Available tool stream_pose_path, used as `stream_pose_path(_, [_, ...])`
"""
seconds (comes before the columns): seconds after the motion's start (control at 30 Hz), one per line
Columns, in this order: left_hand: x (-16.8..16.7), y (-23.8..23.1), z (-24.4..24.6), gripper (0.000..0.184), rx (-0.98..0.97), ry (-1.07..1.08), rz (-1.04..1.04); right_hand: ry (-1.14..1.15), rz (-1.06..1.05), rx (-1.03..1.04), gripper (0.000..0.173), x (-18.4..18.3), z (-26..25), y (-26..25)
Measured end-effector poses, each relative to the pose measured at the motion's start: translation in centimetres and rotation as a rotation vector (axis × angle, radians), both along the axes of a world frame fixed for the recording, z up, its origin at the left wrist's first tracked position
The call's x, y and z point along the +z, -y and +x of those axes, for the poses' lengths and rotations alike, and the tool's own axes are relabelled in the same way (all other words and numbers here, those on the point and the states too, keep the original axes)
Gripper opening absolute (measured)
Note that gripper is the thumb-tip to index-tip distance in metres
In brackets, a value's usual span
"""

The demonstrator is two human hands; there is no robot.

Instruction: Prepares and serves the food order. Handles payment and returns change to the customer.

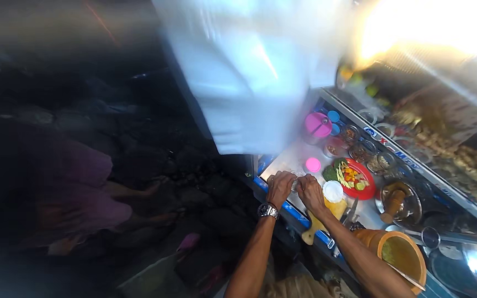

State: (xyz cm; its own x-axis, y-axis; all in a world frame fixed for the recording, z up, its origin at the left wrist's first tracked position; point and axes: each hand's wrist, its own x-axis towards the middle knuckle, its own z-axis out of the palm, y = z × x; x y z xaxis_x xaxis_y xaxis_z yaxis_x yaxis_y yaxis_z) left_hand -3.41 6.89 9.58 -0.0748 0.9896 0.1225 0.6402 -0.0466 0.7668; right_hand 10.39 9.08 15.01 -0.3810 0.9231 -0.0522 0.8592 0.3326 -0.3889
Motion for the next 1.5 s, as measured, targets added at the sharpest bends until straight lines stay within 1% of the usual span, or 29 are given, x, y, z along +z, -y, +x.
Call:
stream_pose_path(0.03, [0.0, 0.0, -0.2, 0.024, -0.012, 0.016, -0.014, -0.048, -0.169, -0.018, 0.029, 0.7, 0.4, -0.9])
stream_pose_path(0.1, [0.1, 0.0, -0.4, 0.024, -0.012, 0.043, -0.020, -0.219, -0.491, -0.118, 0.026, 1.5, 1.0, -2.7])
stream_pose_path(0.13, [0.2, 0.1, -0.4, 0.024, -0.004, 0.058, -0.016, -0.294, -0.586, -0.167, 0.023, 1.6, 1.1, -3.3])
stream_pose_path(0.17, [0.2, 0.2, -0.4, 0.023, 0.012, 0.072, -0.006, -0.331, -0.633, -0.201, 0.022, 1.6, 1.0, -3.6])
stream_pose_path(0.27, [0.1, 1.2, -0.2, 0.024, 0.062, 0.097, 0.038, -0.297, -0.615, -0.237, 0.020, 1.7, 0.6, -3.7])
stream_pose_path(0.4, [0.0, 2.1, 0.2, 0.022, 0.055, 0.036, 0.065, -0.280, -0.569, -0.281, 0.020, 1.3, 0.2, -3.1])
stream_pose_path(0.5, [-0.1, 1.9, 0.7, 0.020, 0.095, 0.000, 0.111, -0.303, -0.562, -0.307, 0.020, 1.2, 0.1, -2.6])
stream_pose_path(0.73, [-0.3, 1.8, 1.8, 0.018, 0.143, -0.127, 0.164, -0.317, -0.575, -0.278, 0.022, 1.4, 0.4, -2.1])
stream_pose_path(0.8, [0.0, 1.6, 1.8, 0.020, 0.119, -0.178, 0.124, -0.302, -0.566, -0.308, 0.021, 1.5, 0.4, -2.1])
stream_pose_path(0.87, [0.7, 1.5, 1.7, 0.023, 0.080, -0.231, 0.016, -0.268, -0.557, -0.362, 0.018, 1.6, 0.5, -2.0])
stream_pose_path(0.93, [1.9, 1.0, 1.5, 0.027, 0.035, -0.269, -0.142, -0.187, -0.536, -0.407, 0.017, 1.9, 0.6, -1.9])
stream_pose_path(1.03, [3.0, 0.5, 1.6, 0.029, 0.005, -0.316, -0.255, -0.040, -0.531, -0.417, 0.018, 2.7, 0.9, -1.5])
stream_pose_path(1.17, [3.6, 0.0, 1.6, 0.029, -0.017, -0.347, -0.316, 0.060, -0.514, -0.417, 0.019, 2.9, 1.5, -1.0])
stream_pose_path(1.33, [3.6, -0.3, 1.8, 0.025, 0.015, -0.398, -0.305, 0.089, -0.523, -0.418, 0.020, 3.0, 1.8, -0.9])
stream_pose_path(1.5, [3.7, -0.4, 2.1, 0.026, 0.039, -0.418, -0.313, 0.096, -0.533, -0.381, 0.023, 3.0, 2.2, -1.0])
